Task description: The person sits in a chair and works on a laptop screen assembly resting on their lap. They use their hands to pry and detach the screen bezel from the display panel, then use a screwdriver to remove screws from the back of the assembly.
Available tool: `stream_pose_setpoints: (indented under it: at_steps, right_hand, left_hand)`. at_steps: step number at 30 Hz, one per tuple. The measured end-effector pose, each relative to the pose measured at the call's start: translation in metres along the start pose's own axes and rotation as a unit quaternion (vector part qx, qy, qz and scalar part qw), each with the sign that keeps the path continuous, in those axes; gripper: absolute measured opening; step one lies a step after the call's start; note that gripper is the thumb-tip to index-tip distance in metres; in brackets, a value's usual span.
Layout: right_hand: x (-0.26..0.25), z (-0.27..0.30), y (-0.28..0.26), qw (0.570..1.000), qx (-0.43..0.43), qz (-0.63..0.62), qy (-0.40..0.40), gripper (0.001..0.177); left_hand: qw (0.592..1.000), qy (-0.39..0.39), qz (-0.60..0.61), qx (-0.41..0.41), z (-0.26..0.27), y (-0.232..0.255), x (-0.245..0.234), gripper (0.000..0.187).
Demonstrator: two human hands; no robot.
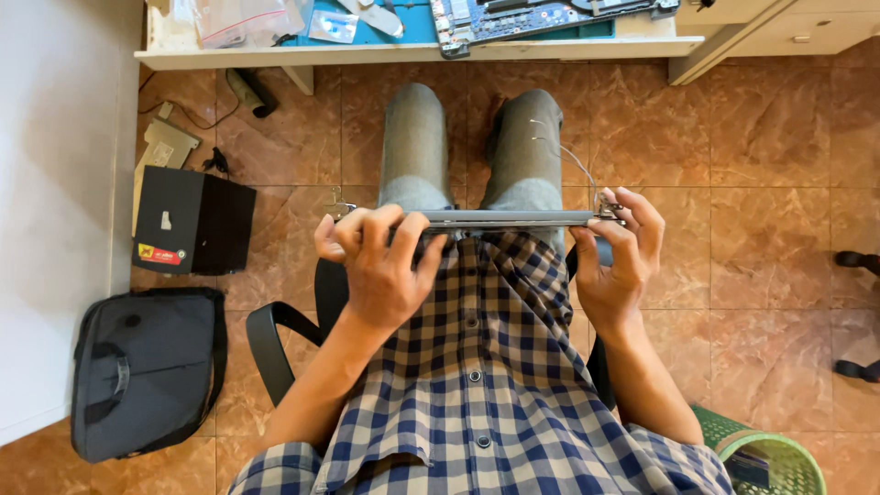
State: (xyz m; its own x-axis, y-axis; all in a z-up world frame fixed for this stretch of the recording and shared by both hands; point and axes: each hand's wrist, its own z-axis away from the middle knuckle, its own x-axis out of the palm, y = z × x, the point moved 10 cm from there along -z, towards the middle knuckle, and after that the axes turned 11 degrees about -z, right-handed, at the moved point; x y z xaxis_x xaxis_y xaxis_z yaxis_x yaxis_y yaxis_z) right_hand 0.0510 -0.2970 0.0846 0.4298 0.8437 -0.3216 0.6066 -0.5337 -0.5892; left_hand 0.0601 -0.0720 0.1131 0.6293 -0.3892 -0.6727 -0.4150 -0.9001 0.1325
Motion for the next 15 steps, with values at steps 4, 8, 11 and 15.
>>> stream_pose_setpoints:
  at_steps: [4,8,11,15]
  right_hand:
    - [-0.001,-0.001,-0.001,1.000,-0.001,-0.004,0.006,0.014]
    - [-0.003,0.001,-0.002,1.000,0.001,0.002,0.017,0.015]
    - [-0.006,0.004,0.002,0.999,0.012,0.007,0.030,0.020]
    - [-0.013,0.007,0.009,0.998,0.021,-0.016,0.055,0.033]
  left_hand:
    - [0.999,-0.025,0.017,0.034,-0.006,0.022,0.010,0.024]
    - [0.998,-0.023,0.028,0.060,-0.006,0.056,0.026,0.027]
    - [0.998,-0.006,0.009,0.064,0.001,0.074,0.043,0.027]
    - [0.997,0.007,0.004,0.079,-0.009,0.093,0.039,0.024]
